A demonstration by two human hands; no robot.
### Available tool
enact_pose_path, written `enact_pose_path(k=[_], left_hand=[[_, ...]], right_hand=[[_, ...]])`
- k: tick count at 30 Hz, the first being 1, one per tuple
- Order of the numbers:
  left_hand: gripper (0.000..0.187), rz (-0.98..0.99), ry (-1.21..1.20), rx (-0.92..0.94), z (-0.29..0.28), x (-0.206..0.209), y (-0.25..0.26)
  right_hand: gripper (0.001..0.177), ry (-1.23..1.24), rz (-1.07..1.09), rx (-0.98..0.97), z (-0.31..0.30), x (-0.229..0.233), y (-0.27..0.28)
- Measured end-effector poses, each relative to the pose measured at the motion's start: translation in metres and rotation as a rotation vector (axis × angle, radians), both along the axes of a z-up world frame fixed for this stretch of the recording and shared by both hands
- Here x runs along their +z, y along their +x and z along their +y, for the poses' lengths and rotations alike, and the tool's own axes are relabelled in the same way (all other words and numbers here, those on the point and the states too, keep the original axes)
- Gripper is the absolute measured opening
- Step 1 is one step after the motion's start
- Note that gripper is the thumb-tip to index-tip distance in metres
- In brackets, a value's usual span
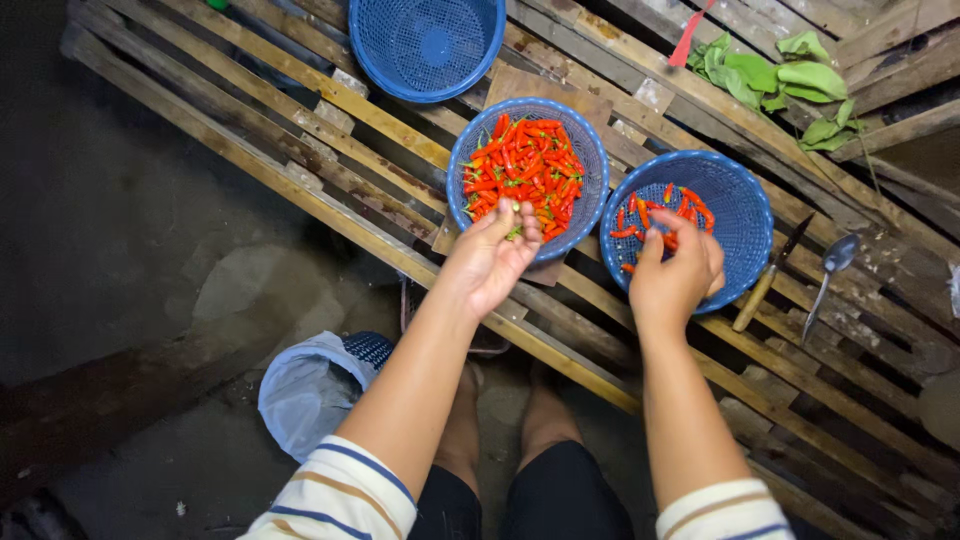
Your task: The person removes the green stems from red chilies by hand, transferring the de-stemmed chilies from one plastic bowl to another on a bamboo table while discarding the stems into a container.
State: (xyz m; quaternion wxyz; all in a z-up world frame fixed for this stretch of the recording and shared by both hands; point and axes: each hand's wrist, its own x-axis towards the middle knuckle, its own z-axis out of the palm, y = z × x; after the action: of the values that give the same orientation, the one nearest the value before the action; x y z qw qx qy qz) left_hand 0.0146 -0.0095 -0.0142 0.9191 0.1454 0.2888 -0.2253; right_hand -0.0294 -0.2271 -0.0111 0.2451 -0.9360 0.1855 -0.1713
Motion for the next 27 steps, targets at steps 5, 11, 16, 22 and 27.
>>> enact_pose_path(k=[5,11,16,22,27], left_hand=[[0.009,-0.088,-0.028,0.042,0.005,-0.001,0.003],[0.023,-0.092,-0.002,0.078,0.01,0.008,0.006],[0.032,-0.08,0.02,0.107,0.015,0.01,0.011],[0.023,-0.09,0.06,0.144,0.011,0.008,0.016],[0.017,0.021,0.372,-0.015,-0.013,0.008,0.021]], right_hand=[[0.021,-0.039,-0.021,0.24,0.019,-0.009,0.055],[0.034,-0.255,0.032,0.491,0.056,-0.041,0.112],[0.02,-0.34,0.206,0.53,0.051,-0.046,0.12],[0.008,-0.081,0.022,0.462,0.045,-0.015,0.107],[0.047,0.433,0.036,0.34,0.04,0.011,0.088]])
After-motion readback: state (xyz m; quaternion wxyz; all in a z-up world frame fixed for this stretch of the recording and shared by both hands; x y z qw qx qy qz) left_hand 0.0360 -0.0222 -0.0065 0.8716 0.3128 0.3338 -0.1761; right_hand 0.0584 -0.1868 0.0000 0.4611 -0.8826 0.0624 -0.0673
